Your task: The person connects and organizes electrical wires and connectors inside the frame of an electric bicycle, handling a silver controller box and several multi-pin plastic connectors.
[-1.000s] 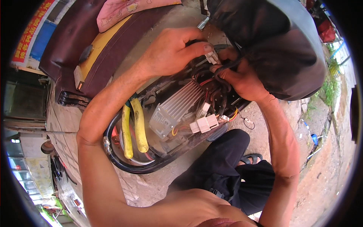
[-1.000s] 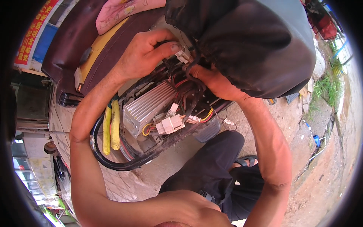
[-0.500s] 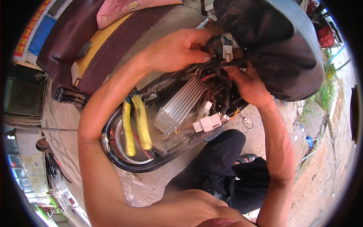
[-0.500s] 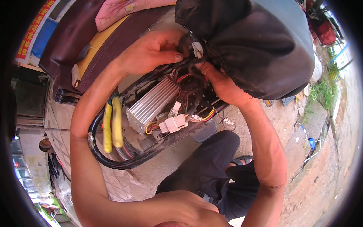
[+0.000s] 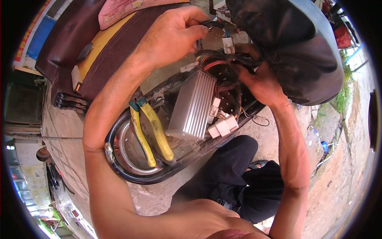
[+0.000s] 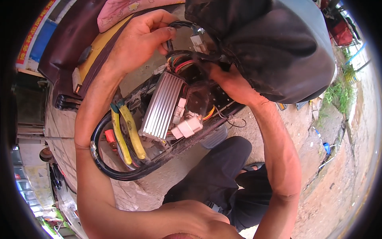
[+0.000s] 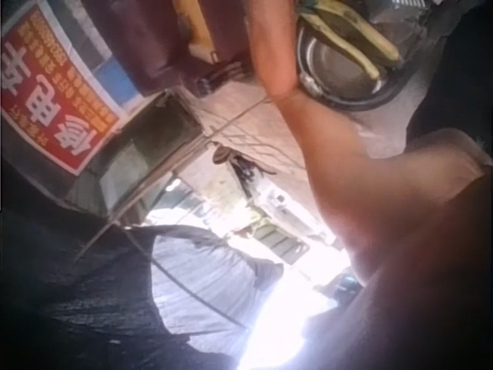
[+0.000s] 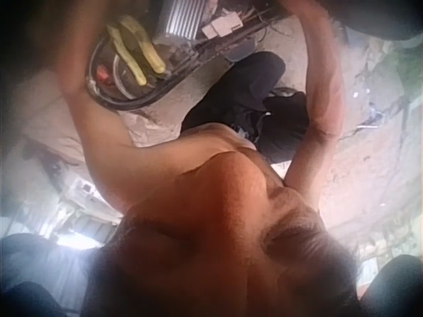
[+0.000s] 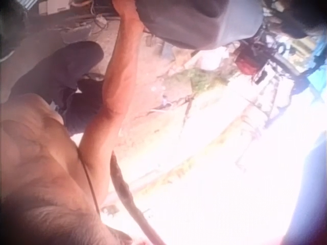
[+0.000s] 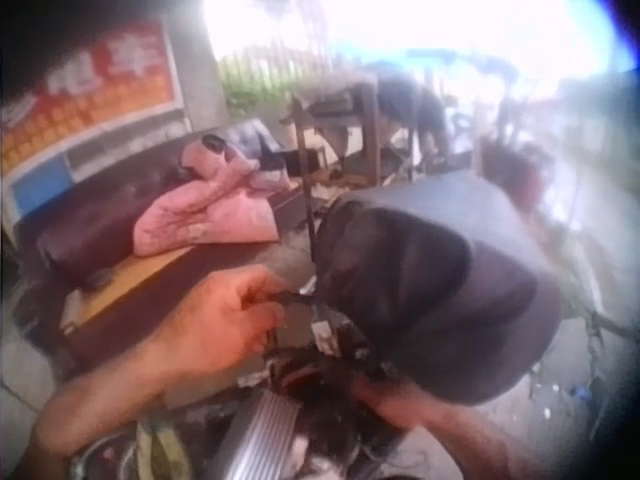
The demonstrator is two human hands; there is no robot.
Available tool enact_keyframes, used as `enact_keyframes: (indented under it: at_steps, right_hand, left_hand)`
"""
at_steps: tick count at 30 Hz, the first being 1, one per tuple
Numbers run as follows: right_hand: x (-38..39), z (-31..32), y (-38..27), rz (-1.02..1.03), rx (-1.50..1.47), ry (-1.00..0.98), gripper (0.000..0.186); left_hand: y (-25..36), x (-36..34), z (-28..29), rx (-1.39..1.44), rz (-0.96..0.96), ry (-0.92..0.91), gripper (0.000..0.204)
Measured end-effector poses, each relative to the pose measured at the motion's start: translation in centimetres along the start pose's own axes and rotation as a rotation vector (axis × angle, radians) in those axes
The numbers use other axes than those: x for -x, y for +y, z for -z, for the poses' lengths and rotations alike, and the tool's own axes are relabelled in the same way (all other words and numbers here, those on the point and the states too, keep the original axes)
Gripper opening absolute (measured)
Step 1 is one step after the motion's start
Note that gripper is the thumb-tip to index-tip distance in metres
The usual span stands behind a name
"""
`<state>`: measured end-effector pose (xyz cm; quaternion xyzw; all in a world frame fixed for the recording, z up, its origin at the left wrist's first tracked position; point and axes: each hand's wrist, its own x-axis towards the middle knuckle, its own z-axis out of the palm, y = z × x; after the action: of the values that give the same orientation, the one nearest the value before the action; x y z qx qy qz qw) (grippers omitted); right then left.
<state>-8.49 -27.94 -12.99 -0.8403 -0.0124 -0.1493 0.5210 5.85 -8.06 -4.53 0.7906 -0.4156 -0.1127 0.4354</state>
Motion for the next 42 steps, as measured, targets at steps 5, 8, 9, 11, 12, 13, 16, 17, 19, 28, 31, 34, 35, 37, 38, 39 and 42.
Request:
enact_keyframes:
  at_steps: [5,8,9,11,12,13,16,17,19,28,31,34,35,37,38,39,42]
  right_hand:
    - [-0.3,1.3,2.5,0.104,0.137,0.020,0.030]
    - [0.5,1.4,2.5,0.143,0.158,0.039,0.027]
    - [0.6,1.3,2.4,0.206,0.283,0.082,0.026]
    - [0.8,1.3,2.2,0.267,0.410,0.125,0.025]
    - [1.0,1.4,2.1,0.259,0.393,0.140,0.025]
    - [1.0,1.3,1.9,0.254,0.372,0.154,0.025]
    - [0.9,1.1,1.5,0.201,0.231,0.179,0.025]
    - [0.9,1.0,1.3,0.201,0.231,0.180,0.025]
    - [0.9,1.1,1.1,0.204,0.139,0.192,0.025]
    - [1.0,1.9,4.7,0.240,0.079,0.181,0.034]
    - [1.2,1.9,3.3,0.255,0.126,0.190,0.032]
    - [1.1,1.7,2.6,0.316,0.170,0.214,0.029]
    - [1.0,1.6,2.7,0.314,0.172,0.215,0.029]
    - [0.8,1.3,2.9,0.252,0.110,0.163,0.028]
    - [0.7,1.0,2.7,0.251,0.111,0.163,0.028]
    - [0.5,0.5,2.4,0.210,0.020,0.173,0.027]
    - [0.0,0.3,3.3,0.343,0.140,0.236,0.024]
  left_hand:
    - [-1.7,-0.9,-0.6,-0.054,0.055,-0.006,0.020]
    - [-2.7,-1.1,-0.9,-0.133,0.045,-0.043,0.020]
    - [-2.6,-1.0,-0.9,-0.182,0.038,-0.059,0.024]
    - [-1.8,-0.8,-1.0,-0.229,0.030,-0.075,0.028]
    - [-1.2,-0.5,-1.1,-0.314,-0.150,-0.007,0.033]
    - [-0.8,-0.2,-1.1,-0.401,-0.328,0.064,0.038]
    - [0.1,-0.3,-2.3,-0.516,-0.724,0.166,0.041]
    - [0.1,-0.4,-2.6,-0.516,-0.725,0.165,0.041]
    - [0.2,-0.5,-3.0,-0.460,-0.719,-0.006,0.037]
    - [1.2,0.4,0.4,-0.253,-0.447,-0.389,0.032]
    - [0.9,0.5,0.4,-0.208,-0.487,-0.427,0.031]
    - [0.8,0.2,0.4,-0.252,-0.572,-0.430,0.030]
    - [0.8,0.2,0.3,-0.250,-0.574,-0.431,0.030]
    - [0.9,0.2,0.1,-0.202,-0.581,-0.475,0.030]
    - [0.9,0.2,-0.1,-0.200,-0.582,-0.475,0.030]
    - [0.8,0.2,-0.2,-0.193,-0.584,-0.463,0.030]
    - [0.8,0.2,-0.4,-0.188,-0.581,-0.419,0.033]
